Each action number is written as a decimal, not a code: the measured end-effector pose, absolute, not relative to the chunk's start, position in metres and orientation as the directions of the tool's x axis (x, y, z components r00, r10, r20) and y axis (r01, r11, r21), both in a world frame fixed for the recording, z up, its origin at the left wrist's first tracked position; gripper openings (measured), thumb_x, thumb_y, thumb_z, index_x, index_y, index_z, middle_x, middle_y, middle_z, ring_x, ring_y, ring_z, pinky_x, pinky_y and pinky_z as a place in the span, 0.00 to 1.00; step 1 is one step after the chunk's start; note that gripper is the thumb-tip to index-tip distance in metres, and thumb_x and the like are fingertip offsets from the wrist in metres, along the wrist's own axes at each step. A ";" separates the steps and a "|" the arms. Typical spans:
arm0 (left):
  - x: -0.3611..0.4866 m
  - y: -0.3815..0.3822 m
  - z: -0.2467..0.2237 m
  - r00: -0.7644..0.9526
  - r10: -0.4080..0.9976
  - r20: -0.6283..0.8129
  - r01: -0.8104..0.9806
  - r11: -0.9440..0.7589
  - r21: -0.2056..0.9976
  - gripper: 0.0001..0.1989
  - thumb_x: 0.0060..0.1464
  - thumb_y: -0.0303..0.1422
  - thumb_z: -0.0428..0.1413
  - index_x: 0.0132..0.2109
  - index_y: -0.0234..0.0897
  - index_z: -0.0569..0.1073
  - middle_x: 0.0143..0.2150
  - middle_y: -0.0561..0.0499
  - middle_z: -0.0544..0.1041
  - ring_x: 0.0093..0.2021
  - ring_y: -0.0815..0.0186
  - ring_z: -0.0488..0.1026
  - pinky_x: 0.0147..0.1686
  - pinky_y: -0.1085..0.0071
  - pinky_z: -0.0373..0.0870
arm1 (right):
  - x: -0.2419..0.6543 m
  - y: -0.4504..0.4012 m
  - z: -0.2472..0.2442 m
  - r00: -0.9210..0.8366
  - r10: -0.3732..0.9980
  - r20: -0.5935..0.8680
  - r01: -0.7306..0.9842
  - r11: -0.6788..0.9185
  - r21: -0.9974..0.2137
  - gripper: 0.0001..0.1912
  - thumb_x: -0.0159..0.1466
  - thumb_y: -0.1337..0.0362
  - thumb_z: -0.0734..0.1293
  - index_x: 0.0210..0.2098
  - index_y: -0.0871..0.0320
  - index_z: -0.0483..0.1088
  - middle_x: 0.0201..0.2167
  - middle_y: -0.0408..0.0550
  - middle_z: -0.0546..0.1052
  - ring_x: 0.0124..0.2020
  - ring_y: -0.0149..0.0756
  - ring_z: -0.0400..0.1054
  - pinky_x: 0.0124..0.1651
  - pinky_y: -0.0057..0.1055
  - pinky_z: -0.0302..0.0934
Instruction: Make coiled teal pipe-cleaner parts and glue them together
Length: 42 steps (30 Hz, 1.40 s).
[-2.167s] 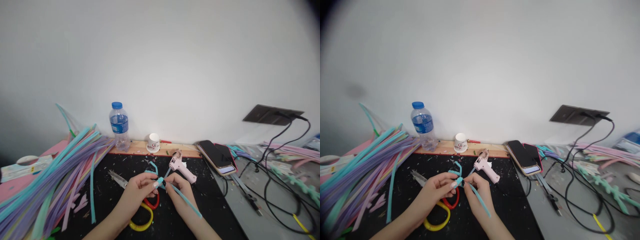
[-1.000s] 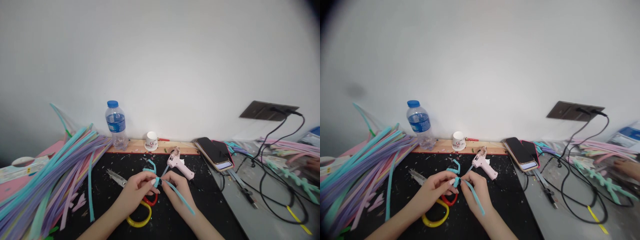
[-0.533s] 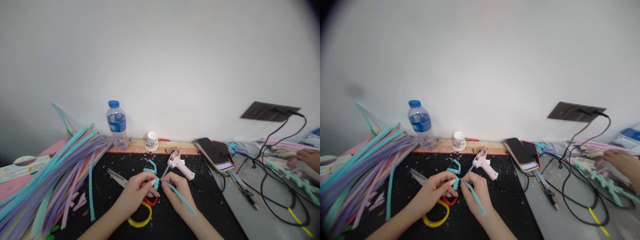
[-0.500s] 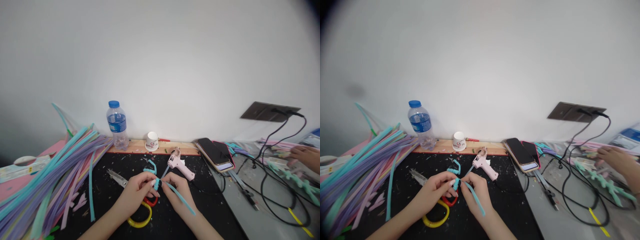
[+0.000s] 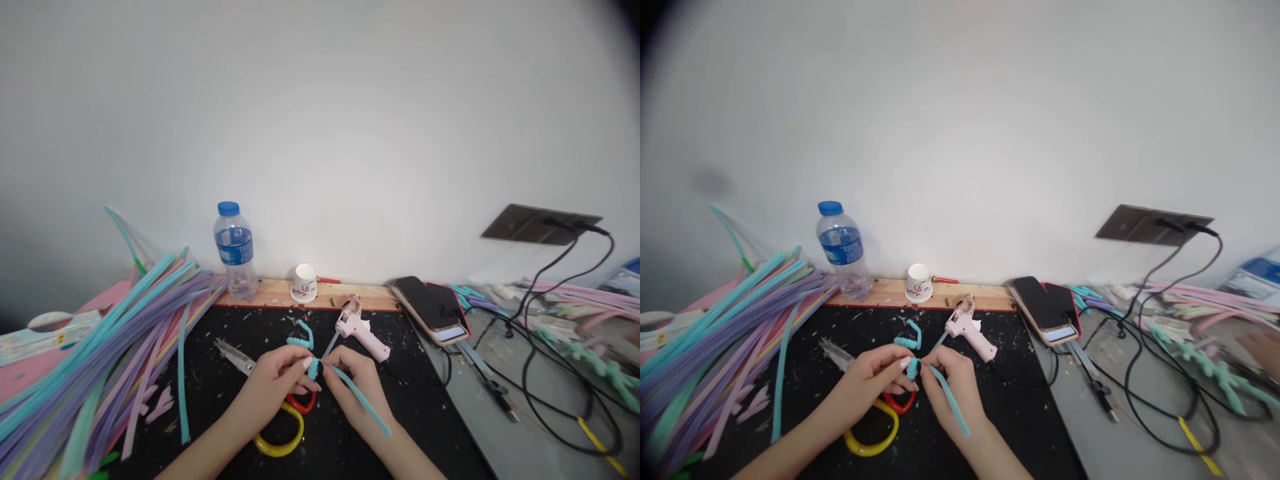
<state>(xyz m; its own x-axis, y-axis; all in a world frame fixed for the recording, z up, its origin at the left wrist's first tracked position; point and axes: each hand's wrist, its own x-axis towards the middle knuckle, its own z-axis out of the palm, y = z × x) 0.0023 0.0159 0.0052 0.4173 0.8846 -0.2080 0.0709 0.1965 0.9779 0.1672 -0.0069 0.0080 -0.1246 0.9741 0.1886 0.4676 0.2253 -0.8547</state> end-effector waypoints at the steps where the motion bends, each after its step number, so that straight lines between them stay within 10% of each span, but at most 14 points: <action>1: 0.002 0.016 0.005 0.417 0.884 -0.209 0.072 0.197 0.978 0.10 0.53 0.37 0.51 0.37 0.35 0.70 0.32 0.50 0.77 0.32 0.62 0.78 0.29 0.73 0.72 | 0.167 -0.007 0.009 -0.124 0.974 0.192 0.474 0.228 -0.850 0.08 0.58 0.70 0.61 0.25 0.60 0.70 0.21 0.43 0.70 0.22 0.31 0.60 0.25 0.26 0.55; 42: 0.006 0.011 0.008 0.410 0.896 -0.173 0.068 0.159 0.985 0.09 0.52 0.37 0.51 0.32 0.35 0.70 0.27 0.53 0.75 0.30 0.64 0.76 0.29 0.72 0.70 | 0.165 -0.009 0.009 -0.140 0.970 0.199 0.501 0.243 -0.830 0.08 0.58 0.71 0.61 0.25 0.60 0.70 0.21 0.43 0.71 0.22 0.32 0.62 0.25 0.26 0.56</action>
<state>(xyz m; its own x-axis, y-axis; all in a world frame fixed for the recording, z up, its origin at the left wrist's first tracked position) 0.0060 0.0114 0.0079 0.4101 0.8955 -0.1729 0.0677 0.1592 0.9849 0.1651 -0.0095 0.0090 -0.1400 0.9699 0.1994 0.5014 0.2431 -0.8304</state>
